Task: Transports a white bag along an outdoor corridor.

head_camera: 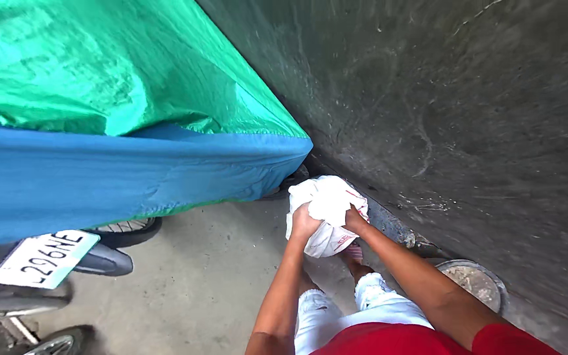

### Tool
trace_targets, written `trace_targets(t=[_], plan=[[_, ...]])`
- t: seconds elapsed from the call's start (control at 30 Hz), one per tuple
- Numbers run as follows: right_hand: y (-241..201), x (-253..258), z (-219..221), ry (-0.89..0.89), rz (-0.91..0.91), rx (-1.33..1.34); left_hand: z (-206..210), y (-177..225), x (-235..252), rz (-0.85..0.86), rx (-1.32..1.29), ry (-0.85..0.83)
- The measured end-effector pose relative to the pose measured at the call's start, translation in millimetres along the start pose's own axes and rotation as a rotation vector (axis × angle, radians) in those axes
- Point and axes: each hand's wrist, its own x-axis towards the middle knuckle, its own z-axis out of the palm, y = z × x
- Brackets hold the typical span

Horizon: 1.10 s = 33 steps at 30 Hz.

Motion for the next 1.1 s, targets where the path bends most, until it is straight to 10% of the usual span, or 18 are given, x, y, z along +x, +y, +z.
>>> trace_targets(t=[0.23,0.4,0.6,0.9,1.1], plan=[[8.7,6.2,28.8,0.304,0.175,0.426,-1.4,-4.9,46.4,0.107,0.192,-0.2],[-0.3,0.3,48.1,0.478,0.343,-0.07,22.9,-5.0,89.5,0.078,0.468,-0.224],[41.2,-6.8,108.7,0.391,0.368,-0.106,76.9,-38.5,124.5,0.242,0.753,-0.138],[83.0,44.9,79.4,0.149,0.451,0.053,121.0,-17.0,173.3,0.122,1.13,-0.334],[92.6,36.0,89.5,0.354,0.341,0.037,136.0,-17.6,204.4,0.053,1.159,-0.315]])
